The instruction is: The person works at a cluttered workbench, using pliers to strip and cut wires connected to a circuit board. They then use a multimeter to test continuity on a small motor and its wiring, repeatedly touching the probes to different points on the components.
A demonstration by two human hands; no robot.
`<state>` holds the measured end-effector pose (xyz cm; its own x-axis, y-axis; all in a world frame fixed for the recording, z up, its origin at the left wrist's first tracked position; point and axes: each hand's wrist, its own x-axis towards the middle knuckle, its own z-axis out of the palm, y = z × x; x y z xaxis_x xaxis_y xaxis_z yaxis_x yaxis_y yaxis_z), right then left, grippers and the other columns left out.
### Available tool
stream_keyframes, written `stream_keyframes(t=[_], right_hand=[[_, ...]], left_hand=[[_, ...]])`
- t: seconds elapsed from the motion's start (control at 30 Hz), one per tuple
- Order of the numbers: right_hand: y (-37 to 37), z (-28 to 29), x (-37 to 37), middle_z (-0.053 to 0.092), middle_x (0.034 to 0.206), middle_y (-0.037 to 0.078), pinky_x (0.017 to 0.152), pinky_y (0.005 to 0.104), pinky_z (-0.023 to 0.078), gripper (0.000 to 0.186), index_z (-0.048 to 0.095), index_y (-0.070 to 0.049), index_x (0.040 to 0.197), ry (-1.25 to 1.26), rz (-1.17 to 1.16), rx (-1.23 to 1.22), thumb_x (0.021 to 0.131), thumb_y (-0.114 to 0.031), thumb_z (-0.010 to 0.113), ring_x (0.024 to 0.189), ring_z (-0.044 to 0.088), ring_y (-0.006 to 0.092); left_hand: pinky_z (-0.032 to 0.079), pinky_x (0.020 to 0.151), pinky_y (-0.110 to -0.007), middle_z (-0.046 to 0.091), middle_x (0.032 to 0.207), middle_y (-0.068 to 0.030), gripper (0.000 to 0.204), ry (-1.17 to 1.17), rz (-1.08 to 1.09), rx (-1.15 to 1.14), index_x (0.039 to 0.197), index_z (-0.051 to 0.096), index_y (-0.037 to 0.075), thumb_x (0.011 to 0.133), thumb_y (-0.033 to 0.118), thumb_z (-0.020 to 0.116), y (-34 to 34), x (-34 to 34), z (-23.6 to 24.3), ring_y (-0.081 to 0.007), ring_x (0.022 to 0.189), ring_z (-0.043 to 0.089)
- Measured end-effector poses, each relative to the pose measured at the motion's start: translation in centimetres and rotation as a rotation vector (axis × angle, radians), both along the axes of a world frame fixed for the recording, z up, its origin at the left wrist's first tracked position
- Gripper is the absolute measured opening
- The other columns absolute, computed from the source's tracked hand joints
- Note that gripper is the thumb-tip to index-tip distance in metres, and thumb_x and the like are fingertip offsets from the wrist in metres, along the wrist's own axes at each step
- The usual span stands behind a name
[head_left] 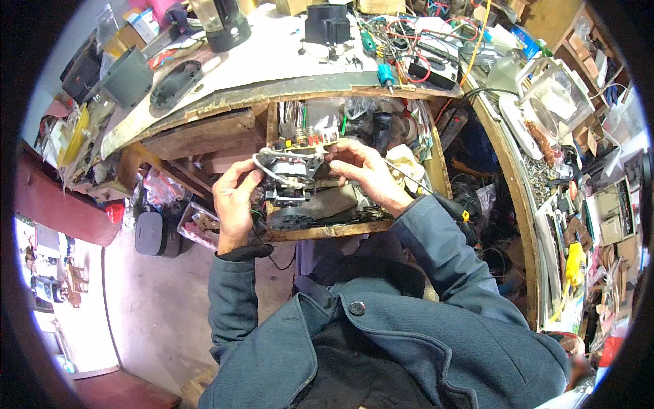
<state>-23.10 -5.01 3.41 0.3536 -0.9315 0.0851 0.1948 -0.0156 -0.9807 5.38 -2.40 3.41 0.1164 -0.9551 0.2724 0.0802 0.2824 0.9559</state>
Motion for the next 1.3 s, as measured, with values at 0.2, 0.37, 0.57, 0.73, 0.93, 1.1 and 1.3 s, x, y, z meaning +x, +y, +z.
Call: stream_keyframes(t=[0.2, 0.37, 0.57, 0.73, 0.93, 1.1, 1.3], right_hand=[[0.5, -1.0, 0.0, 0.068, 0.097, 0.000, 0.072, 0.0251, 0.057, 0.014, 0.068, -0.003, 0.108, 0.132, 0.163, 0.048, 0.106, -0.017, 0.066, 0.083, 0.067, 0.0084], [1.3, -0.6, 0.3, 0.069, 0.083, -0.001, 0.063, 0.0224, 0.054, 0.022, 0.070, -0.005, 0.097, 0.177, 0.305, 0.171, 0.107, -0.024, 0.065, 0.071, 0.065, 0.0063], [2.2, 1.0, 0.2, 0.073, 0.084, 0.005, 0.060, 0.0252, 0.055, 0.022, 0.068, -0.001, 0.102, 0.240, 0.447, 0.206, 0.107, -0.022, 0.066, 0.068, 0.069, 0.0110], [4.2, 2.6, 4.1, 0.072, 0.092, 0.004, 0.065, 0.0268, 0.056, 0.026, 0.067, 0.000, 0.119, 0.122, 0.490, 0.098, 0.106, -0.024, 0.066, 0.074, 0.067, 0.0102], [5.9, 2.4, 6.6, 0.068, 0.118, 0.010, 0.086, 0.0342, 0.058, 0.051, 0.051, 0.002, 0.147, -0.007, 0.497, 0.214, 0.106, -0.024, 0.067, 0.104, 0.066, 0.0172], [7.2, 1.7, 7.4, 0.068, 0.119, 0.011, 0.087, 0.0329, 0.056, 0.068, 0.048, 0.005, 0.149, -0.024, 0.456, 0.200, 0.099, -0.033, 0.077, 0.105, 0.064, 0.0172], [8.6, 1.9, 6.2, 0.057, 0.137, 0.013, 0.110, 0.0341, 0.043, 0.086, 0.043, 0.005, 0.149, -0.145, 0.378, 0.280, 0.090, -0.041, 0.086, 0.128, 0.053, 0.0199]], left_hand=[[0.062, 0.085, -0.032, 0.077, 0.114, -0.0115, 0.026, 0.551, -0.208, 0.085, 0.125, 0.070, -0.001, 0.099, 0.005, 0.070, 1.1, 1.7, -3.3, -0.0170, 0.094, 0.075], [0.058, 0.102, -0.047, 0.070, 0.131, -0.0146, 0.032, 0.815, -0.165, 0.035, 0.135, 0.061, 0.002, 0.106, 0.013, 0.057, 2.6, 2.5, -8.4, -0.0284, 0.114, 0.070], [0.046, 0.115, -0.057, 0.062, 0.146, -0.0157, 0.054, 1.106, -0.161, 0.194, 0.144, 0.059, 0.006, 0.101, 0.038, 0.063, 3.2, 3.0, -10.1, -0.0370, 0.133, 0.059], [0.043, 0.118, -0.057, 0.062, 0.146, -0.0139, 0.052, 1.243, -0.459, 0.125, 0.144, 0.061, 0.010, 0.103, 0.041, 0.061, 3.2, 5.0, -13.2, -0.0349, 0.133, 0.058], [0.057, 0.102, -0.054, 0.063, 0.127, -0.0179, 0.046, 0.968, -0.403, -0.048, 0.135, 0.059, 0.005, 0.106, 0.040, 0.060, 3.3, 2.0, -9.9, -0.0364, 0.117, 0.066], [0.056, 0.101, -0.049, 0.068, 0.112, -0.0137, 0.039, 0.928, -0.495, 0.021, 0.118, 0.067, 0.001, 0.104, 0.037, 0.061, 2.9, 2.0, -8.2, -0.0330, 0.111, 0.066], [0.058, 0.101, -0.049, 0.072, 0.099, -0.0118, 0.017, 0.516, -0.334, 0.079, 0.104, 0.076, 0.004, 0.095, 0.018, 0.070, 3.8, 1.4, -4.6, -0.0288, 0.097, 0.070]])
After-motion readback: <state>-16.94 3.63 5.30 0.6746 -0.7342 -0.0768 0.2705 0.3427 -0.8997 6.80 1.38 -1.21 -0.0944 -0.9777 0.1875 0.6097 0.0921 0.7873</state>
